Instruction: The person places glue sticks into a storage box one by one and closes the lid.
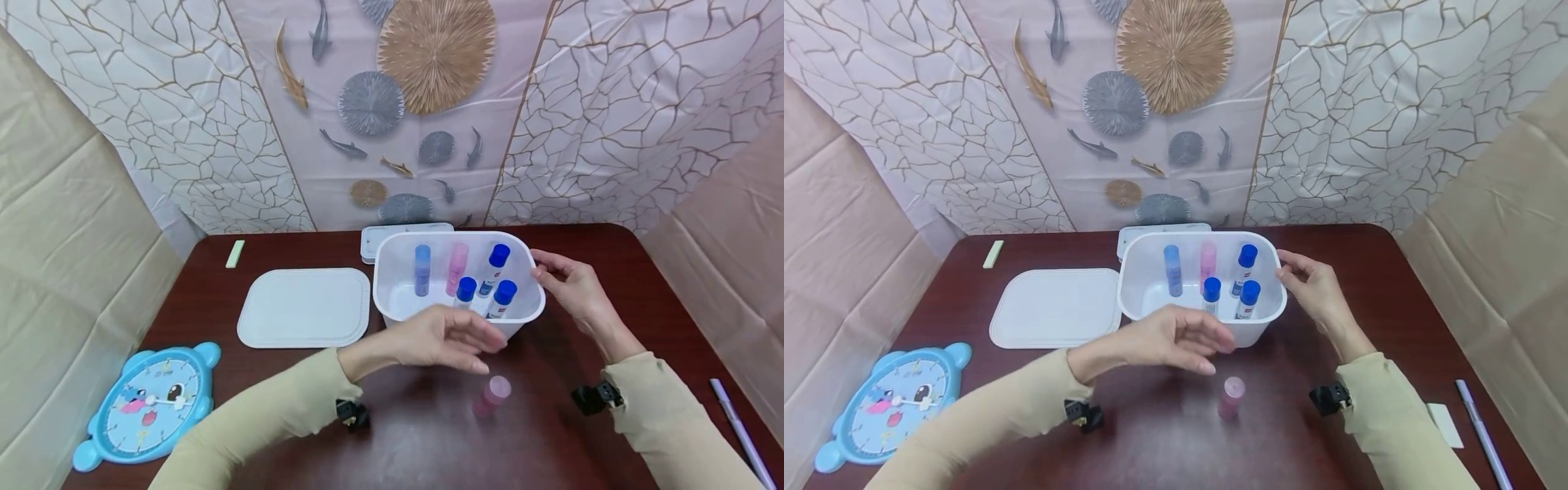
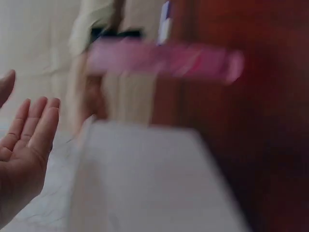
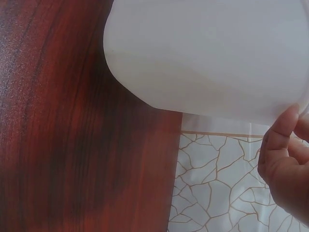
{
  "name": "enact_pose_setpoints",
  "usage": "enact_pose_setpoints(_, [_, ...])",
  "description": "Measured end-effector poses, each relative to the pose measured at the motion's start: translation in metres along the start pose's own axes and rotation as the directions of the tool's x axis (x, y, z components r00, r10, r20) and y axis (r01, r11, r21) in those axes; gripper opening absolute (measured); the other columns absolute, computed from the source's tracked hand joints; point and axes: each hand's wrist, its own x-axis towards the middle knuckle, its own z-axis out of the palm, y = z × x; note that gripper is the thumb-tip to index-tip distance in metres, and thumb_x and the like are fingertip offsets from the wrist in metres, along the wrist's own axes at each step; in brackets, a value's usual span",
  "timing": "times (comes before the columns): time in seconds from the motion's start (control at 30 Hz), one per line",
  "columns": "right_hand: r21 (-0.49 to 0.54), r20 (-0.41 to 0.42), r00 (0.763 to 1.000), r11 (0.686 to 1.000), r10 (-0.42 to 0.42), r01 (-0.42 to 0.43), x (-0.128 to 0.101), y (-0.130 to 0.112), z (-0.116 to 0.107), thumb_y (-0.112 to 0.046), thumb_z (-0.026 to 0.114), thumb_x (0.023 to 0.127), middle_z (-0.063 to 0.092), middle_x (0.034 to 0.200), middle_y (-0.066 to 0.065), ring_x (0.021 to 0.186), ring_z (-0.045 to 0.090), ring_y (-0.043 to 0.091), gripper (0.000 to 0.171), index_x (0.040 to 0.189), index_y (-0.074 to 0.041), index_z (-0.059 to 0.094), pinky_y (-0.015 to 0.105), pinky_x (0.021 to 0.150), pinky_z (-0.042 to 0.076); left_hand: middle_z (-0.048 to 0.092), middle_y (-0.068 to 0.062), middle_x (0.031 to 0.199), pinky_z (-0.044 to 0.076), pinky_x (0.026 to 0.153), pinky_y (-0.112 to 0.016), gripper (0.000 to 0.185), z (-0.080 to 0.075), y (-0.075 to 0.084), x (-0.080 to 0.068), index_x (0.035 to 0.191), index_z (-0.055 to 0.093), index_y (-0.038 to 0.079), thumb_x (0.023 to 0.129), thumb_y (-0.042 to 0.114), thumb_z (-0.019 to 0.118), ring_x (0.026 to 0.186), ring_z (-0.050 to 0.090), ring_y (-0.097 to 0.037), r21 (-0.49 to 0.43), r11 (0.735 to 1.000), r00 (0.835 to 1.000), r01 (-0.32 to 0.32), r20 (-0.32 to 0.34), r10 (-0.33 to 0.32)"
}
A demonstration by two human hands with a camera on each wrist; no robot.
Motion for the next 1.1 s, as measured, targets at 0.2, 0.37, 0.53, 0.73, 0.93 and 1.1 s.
enact_pose_setpoints(0.2, [-0.017, 0.009, 1.0, 1.0, 0.001, 0.0, 0.002, -0.001, 0.002, -0.018, 0.055, 0.096, 0.053, 0.101, 0.009, 0.083, 0.05, 0.003, 0.043, 0.135, 0.0, 0.048, 0.007, 0.071, 0.049, 0.056, -0.025, 0.126, 0.045, 0.098, -0.024, 0.045, 0.019, -0.025, 0.001, 0.121, 0.055, -0.008, 0.079, -0.012, 0.067, 0.106, 0.06, -0.002, -0.082, 0.995, 0.998, 0.053, 0.036, -0.05])
enact_pose_setpoints(0.37, [-0.014, 0.01, 1.0, 1.0, 0.011, -0.011, 0.001, -0.001, 0.001, -0.018, 0.055, 0.096, 0.054, 0.102, 0.01, 0.082, 0.05, 0.003, 0.044, 0.135, 0.001, 0.048, 0.006, 0.069, 0.048, 0.06, -0.022, 0.122, 0.045, 0.097, -0.019, 0.043, 0.025, -0.036, 0.006, 0.119, 0.058, -0.006, 0.078, -0.008, 0.07, 0.101, 0.061, 0.001, -0.032, 0.998, 0.998, 0.056, 0.04, -0.055])
enact_pose_setpoints(0.53, [-0.005, 0.008, 1.0, 1.0, 0.009, -0.009, 0.001, -0.001, 0.002, -0.018, 0.055, 0.096, 0.054, 0.101, 0.007, 0.083, 0.05, 0.002, 0.044, 0.135, 0.001, 0.048, 0.006, 0.069, 0.048, 0.06, -0.024, 0.12, 0.046, 0.095, -0.017, 0.041, 0.028, -0.045, 0.008, 0.116, 0.058, -0.008, 0.077, -0.01, 0.07, 0.092, 0.06, 0.003, -0.028, 0.998, 0.997, 0.056, 0.053, -0.055])
enact_pose_setpoints(0.73, [0.0, 0.006, 1.0, 1.0, 0.01, -0.01, 0.001, -0.002, 0.001, -0.018, 0.055, 0.096, 0.054, 0.1, 0.006, 0.083, 0.05, 0.002, 0.044, 0.135, 0.0, 0.048, 0.006, 0.07, 0.049, 0.06, -0.029, 0.113, 0.052, 0.088, -0.022, 0.038, 0.03, -0.053, 0.01, 0.113, 0.058, -0.01, 0.076, -0.013, 0.069, 0.086, 0.062, 0.003, -0.041, 0.997, 0.996, 0.061, 0.06, -0.059])
enact_pose_setpoints(0.93, [-0.005, 0.001, 1.0, 1.0, 0.022, -0.022, 0.0, -0.001, 0.001, -0.019, 0.056, 0.095, 0.054, 0.099, 0.004, 0.083, 0.05, 0.001, 0.045, 0.135, 0.0, 0.048, 0.006, 0.07, 0.048, 0.063, -0.028, 0.106, 0.054, 0.082, -0.022, 0.035, 0.033, -0.056, 0.01, 0.11, 0.061, -0.009, 0.076, -0.012, 0.069, 0.084, 0.065, 0.0, -0.032, 0.998, 0.998, 0.05, 0.046, -0.049])
enact_pose_setpoints(1.1, [0.012, -0.002, 1.0, 1.0, 0.017, -0.017, -0.001, 0.0, 0.001, -0.02, 0.057, 0.095, 0.055, 0.096, -0.001, 0.081, 0.05, 0.0, 0.045, 0.134, 0.001, 0.049, 0.006, 0.069, 0.048, 0.066, -0.022, 0.107, 0.054, 0.085, -0.023, 0.034, 0.028, -0.038, 0.007, 0.11, 0.063, -0.005, 0.078, -0.007, 0.071, 0.085, 0.065, 0.001, 0.023, 1.0, 0.999, 0.017, 0.04, -0.018])
